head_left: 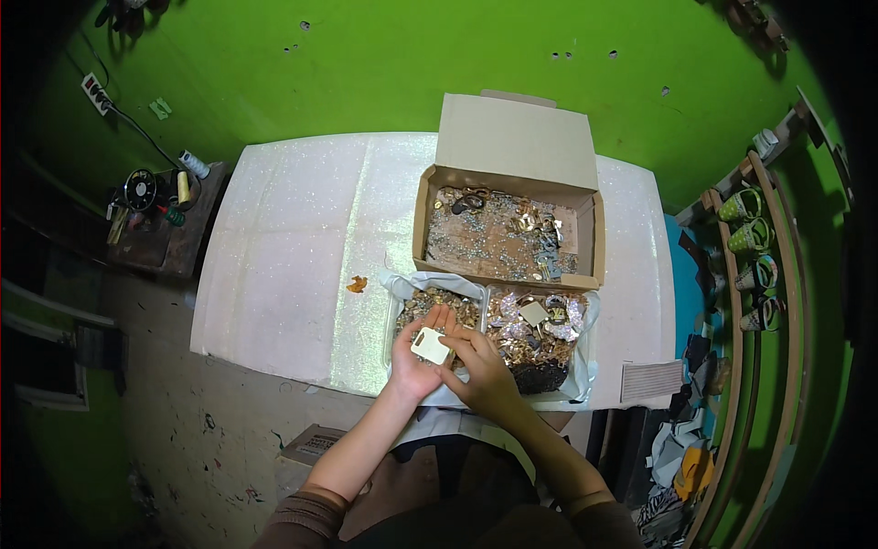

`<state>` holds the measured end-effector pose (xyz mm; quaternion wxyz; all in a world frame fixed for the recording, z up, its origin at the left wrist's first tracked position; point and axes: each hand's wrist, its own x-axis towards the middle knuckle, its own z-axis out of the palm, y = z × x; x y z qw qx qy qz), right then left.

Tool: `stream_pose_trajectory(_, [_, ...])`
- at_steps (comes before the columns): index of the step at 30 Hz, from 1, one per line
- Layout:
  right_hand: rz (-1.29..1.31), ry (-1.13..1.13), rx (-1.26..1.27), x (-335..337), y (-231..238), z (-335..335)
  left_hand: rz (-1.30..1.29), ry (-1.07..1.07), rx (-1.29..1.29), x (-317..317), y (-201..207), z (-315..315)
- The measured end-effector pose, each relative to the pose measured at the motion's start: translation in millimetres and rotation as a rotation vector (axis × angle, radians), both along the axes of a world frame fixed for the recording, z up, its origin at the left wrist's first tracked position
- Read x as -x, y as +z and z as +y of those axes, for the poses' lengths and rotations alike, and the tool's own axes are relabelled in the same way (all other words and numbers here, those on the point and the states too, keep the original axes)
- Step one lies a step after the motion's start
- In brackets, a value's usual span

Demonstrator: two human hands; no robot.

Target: Sorting small metal and plastic shoe ornaments and buckles from a large box into smaller containers.

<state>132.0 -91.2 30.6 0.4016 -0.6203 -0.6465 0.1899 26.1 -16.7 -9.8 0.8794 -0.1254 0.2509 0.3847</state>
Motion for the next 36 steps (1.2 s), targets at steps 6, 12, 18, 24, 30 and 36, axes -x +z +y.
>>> stream_pose_trajectory(6, [-0.057, -0.019, 0.104, 21, 0, -6, 0.024, -0.032, -0.022, 16, 3, -5])
stream_pose_trajectory(12, [-0.002, -0.038, 0.042, 30, -3, -8, 0.003, -0.035, -0.024, 26, 1, -7])
stream_pose_trajectory(18, [0.233, -0.051, 0.023, 33, 5, -10, -0.014, -0.055, -0.073, 28, -5, -5])
stream_pose_trajectory(24, [1.613, 0.084, 0.668, 18, 0, -13, -0.029, -0.079, -0.040, 24, -15, -8])
stream_pose_trajectory(30, [1.868, 0.084, 0.762, 7, 8, -13, 0.041, -0.099, -0.065, 16, -16, -10])
stream_pose_trajectory(36, [1.997, 0.155, 0.776, -11, 9, -18, 0.024, -0.061, -0.043, -3, -16, -12])
